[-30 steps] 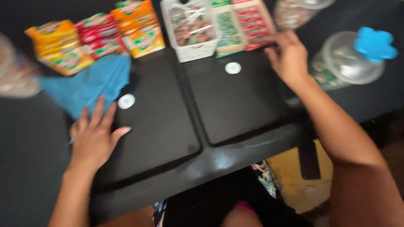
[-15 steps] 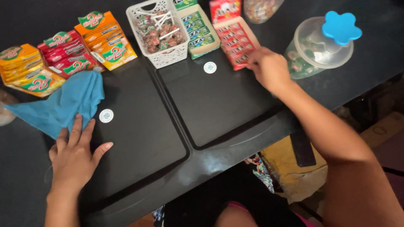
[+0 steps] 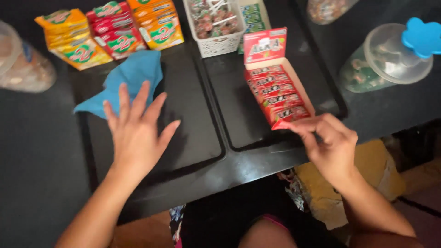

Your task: Cleaning and organizing a checkout counter by picking up loose candies, wiping down containers with a cloth, and neatly arranging product boxes on a tray.

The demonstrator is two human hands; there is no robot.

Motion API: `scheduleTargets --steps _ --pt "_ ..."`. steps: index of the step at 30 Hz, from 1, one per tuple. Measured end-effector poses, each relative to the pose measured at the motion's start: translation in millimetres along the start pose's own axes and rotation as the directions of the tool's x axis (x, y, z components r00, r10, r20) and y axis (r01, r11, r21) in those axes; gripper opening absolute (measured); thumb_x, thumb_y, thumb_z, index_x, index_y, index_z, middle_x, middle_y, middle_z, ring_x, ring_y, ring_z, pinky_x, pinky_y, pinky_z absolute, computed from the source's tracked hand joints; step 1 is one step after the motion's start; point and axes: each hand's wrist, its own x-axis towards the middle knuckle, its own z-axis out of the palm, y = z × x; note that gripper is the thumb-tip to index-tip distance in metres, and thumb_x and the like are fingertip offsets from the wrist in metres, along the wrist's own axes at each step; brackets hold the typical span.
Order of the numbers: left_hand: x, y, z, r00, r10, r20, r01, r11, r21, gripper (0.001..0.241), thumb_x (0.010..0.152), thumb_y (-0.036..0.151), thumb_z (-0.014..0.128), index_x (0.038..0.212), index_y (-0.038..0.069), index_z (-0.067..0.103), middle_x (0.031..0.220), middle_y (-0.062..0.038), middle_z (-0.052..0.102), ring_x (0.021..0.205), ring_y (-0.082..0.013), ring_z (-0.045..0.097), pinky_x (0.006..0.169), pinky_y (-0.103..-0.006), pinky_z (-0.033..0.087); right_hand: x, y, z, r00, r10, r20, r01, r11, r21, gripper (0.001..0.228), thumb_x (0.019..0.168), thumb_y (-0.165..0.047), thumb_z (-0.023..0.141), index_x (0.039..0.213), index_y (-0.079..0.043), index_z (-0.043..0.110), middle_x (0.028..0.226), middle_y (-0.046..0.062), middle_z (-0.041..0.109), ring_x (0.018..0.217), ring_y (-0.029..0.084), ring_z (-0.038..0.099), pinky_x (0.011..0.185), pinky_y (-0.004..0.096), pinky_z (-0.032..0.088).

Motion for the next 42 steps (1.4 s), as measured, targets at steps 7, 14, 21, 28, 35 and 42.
scheduleTargets --steps 7,14,21,28,35,42 --pt "9 -13 35 0.988 0.062 0.141 0.040 0.782 -0.622 0.047 0.094 0.017 0.048 0.137 0.005 0.038 0.127 -0.015 0.052 0.103 -0.0234 0.061 0.092 -0.0370 0.044 26 -26 28 0.972 -0.226 0.064 0.214 0.964 0.161 0.005 0.089 0.000 0.065 0.088 -0.004 0.068 0.087 0.005 0.067 0.080 0.015 0.067 0.071 0.024 0.051" --pt "10 -79 48 0.973 -0.231 0.009 0.208 0.857 -0.471 0.050 0.093 0.023 0.066 0.132 -0.003 0.050 0.128 -0.029 0.049 0.118 -0.0452 0.049 0.096 -0.0510 0.041 43 -43 69 0.942 -0.335 0.031 0.328 0.936 0.130 0.011 0.086 -0.007 0.070 0.076 -0.009 0.068 0.072 0.000 0.065 0.062 0.024 0.065 0.057 0.031 0.053" --pt "12 0 38 0.875 -0.378 0.301 0.250 -0.180 -0.951 0.065 0.093 0.041 0.056 0.142 0.007 0.030 0.132 -0.017 0.048 0.111 -0.0347 0.060 0.079 -0.0482 0.058 55 -67 91 0.843 -0.535 0.059 0.528 0.843 0.098 0.010 0.089 -0.010 0.065 0.081 -0.004 0.065 0.077 0.006 0.061 0.061 0.025 0.064 0.051 0.032 0.053" --pt "40 -5 38 0.696 -0.581 0.422 0.068 -0.532 -0.844 0.028 0.089 0.033 0.053 0.101 0.008 0.056 0.097 -0.008 0.069 0.084 -0.0207 0.069 0.075 -0.0372 0.057 51 -29 122 0.886 -0.463 -0.021 0.448 0.844 0.295 0.025 0.088 -0.031 0.063 0.094 -0.007 0.065 0.117 0.014 0.057 0.108 0.029 0.058 0.096 0.041 0.042" --pt "56 10 61 0.710 -0.509 0.487 0.002 -0.690 -0.724 0.020 0.095 0.024 0.047 0.103 0.007 0.054 0.094 -0.015 0.068 0.081 -0.0258 0.066 0.072 -0.0414 0.053 96 -49 128 0.524 -0.249 0.815 -0.843 -0.284 0.456 0.097 0.072 -0.067 0.047 0.143 -0.002 0.030 0.140 0.024 0.042 0.127 0.044 0.042 0.098 0.057 0.041" --pt "45 5 52 0.746 -0.492 0.449 0.123 -0.561 -0.819 0.095 0.071 0.062 0.046 0.148 0.022 0.008 0.158 -0.001 0.008 0.146 -0.0251 0.006 0.113 -0.0470 0.012 103 -40 164 0.546 0.156 0.823 -0.836 0.035 0.548 0.055 0.075 -0.038 0.055 0.122 -0.011 0.049 0.109 0.010 0.064 0.089 0.021 0.064 0.067 0.045 0.057"
